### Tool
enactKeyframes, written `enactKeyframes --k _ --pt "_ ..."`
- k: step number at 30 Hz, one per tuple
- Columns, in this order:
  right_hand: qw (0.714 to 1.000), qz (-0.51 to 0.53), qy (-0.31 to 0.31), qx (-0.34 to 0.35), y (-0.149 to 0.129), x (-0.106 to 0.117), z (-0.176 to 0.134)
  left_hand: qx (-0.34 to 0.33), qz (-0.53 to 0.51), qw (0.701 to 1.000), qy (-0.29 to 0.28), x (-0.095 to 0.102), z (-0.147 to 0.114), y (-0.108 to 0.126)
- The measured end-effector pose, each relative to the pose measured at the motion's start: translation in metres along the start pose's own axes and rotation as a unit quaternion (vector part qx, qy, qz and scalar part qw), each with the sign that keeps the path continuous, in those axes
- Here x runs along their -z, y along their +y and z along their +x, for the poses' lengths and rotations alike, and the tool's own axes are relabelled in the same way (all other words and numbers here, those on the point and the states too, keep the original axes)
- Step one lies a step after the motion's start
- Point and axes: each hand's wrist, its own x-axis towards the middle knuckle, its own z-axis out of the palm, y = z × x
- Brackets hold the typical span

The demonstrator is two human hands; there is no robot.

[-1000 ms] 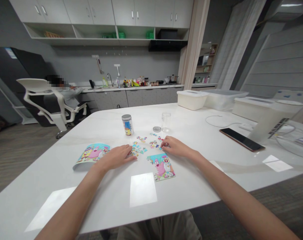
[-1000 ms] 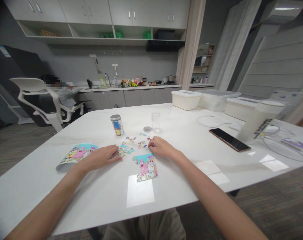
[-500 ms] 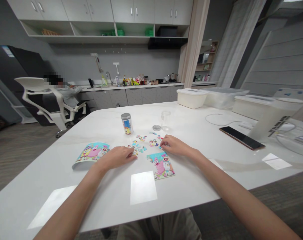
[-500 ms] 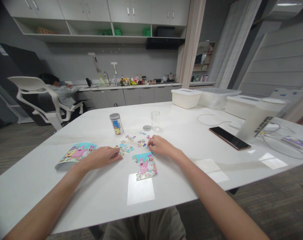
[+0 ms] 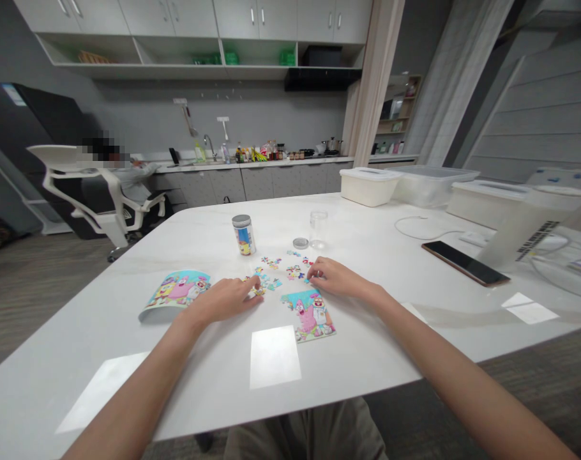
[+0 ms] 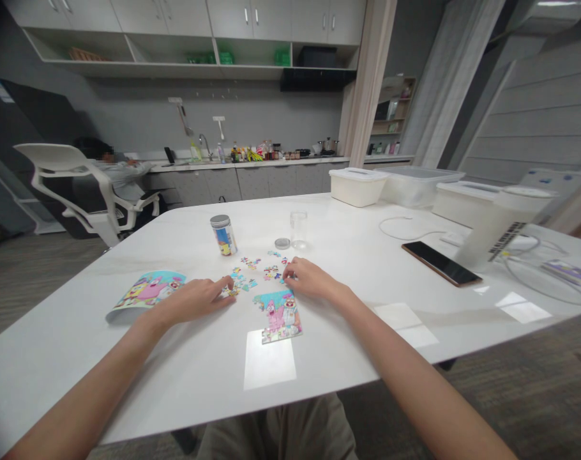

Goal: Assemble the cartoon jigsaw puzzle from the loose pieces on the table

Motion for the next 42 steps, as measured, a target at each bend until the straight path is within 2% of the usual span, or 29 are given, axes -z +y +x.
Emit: enactKeyframes --k 32,42 --pt "1.000 -0.012 -0.016 -0.017 -0.0046 0.0032 -0.0003 -0.017 -0.036 0.999 0.013 0.0012 0.0000 0.0025" --pt "1.000 -0.012 -0.019 -0.012 -0.0018 0.0020 -0.0004 -0.029 -0.111 0.993 -0.030 0.0065 -0.0051 0.0023"
